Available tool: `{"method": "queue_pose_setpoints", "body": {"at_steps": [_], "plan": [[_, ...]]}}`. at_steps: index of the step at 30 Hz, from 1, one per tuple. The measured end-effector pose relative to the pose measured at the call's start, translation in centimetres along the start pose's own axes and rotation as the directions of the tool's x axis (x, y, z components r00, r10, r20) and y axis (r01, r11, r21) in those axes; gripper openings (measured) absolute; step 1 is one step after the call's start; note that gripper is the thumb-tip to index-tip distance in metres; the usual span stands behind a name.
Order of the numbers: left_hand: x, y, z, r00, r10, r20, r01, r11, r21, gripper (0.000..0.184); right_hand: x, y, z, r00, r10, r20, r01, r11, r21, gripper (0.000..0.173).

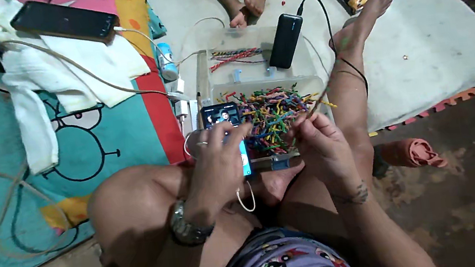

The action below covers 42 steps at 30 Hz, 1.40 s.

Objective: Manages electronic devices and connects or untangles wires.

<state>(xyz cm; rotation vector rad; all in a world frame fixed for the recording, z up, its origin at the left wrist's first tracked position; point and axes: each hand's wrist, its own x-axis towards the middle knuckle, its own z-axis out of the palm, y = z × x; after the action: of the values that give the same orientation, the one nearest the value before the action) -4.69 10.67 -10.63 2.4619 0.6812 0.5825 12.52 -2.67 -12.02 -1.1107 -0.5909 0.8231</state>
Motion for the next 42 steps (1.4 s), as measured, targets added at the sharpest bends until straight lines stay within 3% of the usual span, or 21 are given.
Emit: {"method": "queue_pose_setpoints", "body": {"at_steps": [4, 8, 12, 14, 18, 24, 28, 31, 33, 35, 37, 40, 42], "plan": [[1.6, -2.8, -1.7, 0.992, -0.114, 0.05, 0.098, 0.961, 0.257, 0.057, 0.5, -0.2, -0.8, 1.0, 0.004, 0.015, -0.001, 0.983, -0.186, 0.025], [2.5, -3.6, -2.1, 0.974, -0.153, 0.166, 0.083, 0.927, 0.367, 0.045, 1.0, 1.0, -0.2, 0.994, 0.052, 0.1, -0.025, 0.966, -0.258, 0.019], [2.7, -3.9, -2.2, 0.978, -0.175, 0.112, 0.138, 0.949, 0.284, 0.049, 2.5, 1.7, 0.9, 0.988, 0.074, 0.134, -0.02, 0.93, -0.367, 0.018], [2.6, -4.3, -2.4, 0.974, -0.188, 0.123, 0.156, 0.961, 0.228, 0.048, 3.3, 2.3, 1.3, 0.978, 0.01, 0.207, 0.088, 0.885, -0.458, 0.018], [2.4, -5.3, -2.9, 0.97, -0.187, 0.155, 0.175, 0.981, 0.087, 0.04, 4.3, 3.6, 1.9, 0.916, -0.102, 0.388, 0.347, 0.686, -0.639, 0.027], [2.3, -5.6, -3.6, 0.976, -0.206, 0.076, 0.203, 0.978, 0.039, 0.044, 4.4, 4.4, 2.8, 0.886, -0.161, 0.435, 0.441, 0.582, -0.683, 0.026], [2.3, -5.8, -3.7, 0.975, -0.211, 0.072, 0.21, 0.978, 0.016, 0.043, 4.3, 4.3, 2.8, 0.909, -0.106, 0.402, 0.386, 0.577, -0.72, 0.026], [2.9, -6.2, -3.9, 0.979, -0.177, 0.097, 0.178, 0.984, -0.003, 0.041, 3.1, 2.9, 2.4, 0.946, -0.135, 0.296, 0.301, 0.71, -0.637, 0.031], [4.2, -6.1, -4.1, 0.971, -0.185, 0.151, 0.193, 0.98, -0.043, 0.039, 1.5, 1.4, 1.7, 0.968, -0.019, 0.249, 0.153, 0.835, -0.528, 0.032], [5.8, -6.6, -4.0, 0.961, -0.184, 0.206, 0.204, 0.975, -0.082, 0.036, -0.4, -0.1, 1.1, 0.939, 0.209, 0.273, -0.058, 0.88, -0.472, 0.033], [7.1, -7.2, -3.8, 0.946, -0.181, 0.269, 0.218, 0.969, -0.114, 0.036, -2.4, -1.0, 0.8, 0.866, 0.4, 0.298, -0.204, 0.829, -0.52, 0.034], [8.0, -7.5, -3.7, 0.904, -0.223, 0.364, 0.297, 0.941, -0.162, 0.039, -4.9, -0.3, 0.9, 0.81, 0.493, 0.318, -0.279, 0.8, -0.531, 0.038], [8.1, -6.6, -3.9, 0.848, -0.324, 0.419, 0.419, 0.895, -0.156, 0.039, -5.7, 0.8, 1.1, 0.807, 0.488, 0.332, -0.365, 0.854, -0.37, 0.035]]}}
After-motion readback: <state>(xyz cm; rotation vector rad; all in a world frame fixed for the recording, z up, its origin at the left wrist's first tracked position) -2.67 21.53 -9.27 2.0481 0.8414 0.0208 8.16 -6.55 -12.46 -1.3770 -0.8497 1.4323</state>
